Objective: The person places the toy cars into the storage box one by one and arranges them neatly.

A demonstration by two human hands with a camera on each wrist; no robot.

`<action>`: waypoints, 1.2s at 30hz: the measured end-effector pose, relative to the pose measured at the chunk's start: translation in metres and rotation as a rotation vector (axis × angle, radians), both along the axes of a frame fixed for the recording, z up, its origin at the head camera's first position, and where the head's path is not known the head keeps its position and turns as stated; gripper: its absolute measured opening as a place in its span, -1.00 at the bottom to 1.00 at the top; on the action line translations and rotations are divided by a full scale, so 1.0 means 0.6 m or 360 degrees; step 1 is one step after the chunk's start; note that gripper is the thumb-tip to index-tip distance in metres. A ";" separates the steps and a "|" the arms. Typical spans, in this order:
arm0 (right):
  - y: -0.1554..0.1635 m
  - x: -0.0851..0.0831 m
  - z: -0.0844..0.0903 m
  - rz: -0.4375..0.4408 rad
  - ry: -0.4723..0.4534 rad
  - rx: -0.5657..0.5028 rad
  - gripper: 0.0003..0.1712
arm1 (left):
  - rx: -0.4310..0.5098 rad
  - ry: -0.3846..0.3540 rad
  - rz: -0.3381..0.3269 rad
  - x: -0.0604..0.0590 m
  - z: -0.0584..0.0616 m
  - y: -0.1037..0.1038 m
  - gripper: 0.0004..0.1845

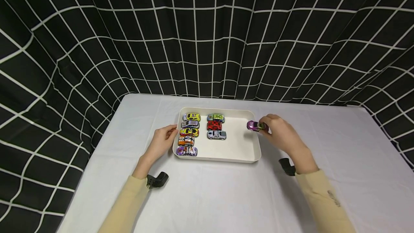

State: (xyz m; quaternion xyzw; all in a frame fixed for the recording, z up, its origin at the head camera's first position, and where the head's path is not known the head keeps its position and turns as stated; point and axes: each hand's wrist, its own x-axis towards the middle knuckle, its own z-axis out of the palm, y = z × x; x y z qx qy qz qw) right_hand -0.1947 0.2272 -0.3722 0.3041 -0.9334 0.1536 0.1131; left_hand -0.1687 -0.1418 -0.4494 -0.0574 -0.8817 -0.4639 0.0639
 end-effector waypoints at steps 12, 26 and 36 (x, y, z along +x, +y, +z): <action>-0.039 0.010 -0.009 0.0116 -0.0043 0.0034 -0.79 | 0.0011 0.0011 -0.0015 0.001 0.001 0.001 -0.70; -0.089 0.023 -0.023 0.0157 -0.0139 0.0119 -0.77 | 0.0026 0.0000 -0.0010 0.000 0.000 0.001 -0.70; -0.117 0.025 -0.033 0.0212 -0.0162 0.0138 -0.76 | 0.0005 0.0013 -0.0006 -0.002 -0.003 0.000 -0.70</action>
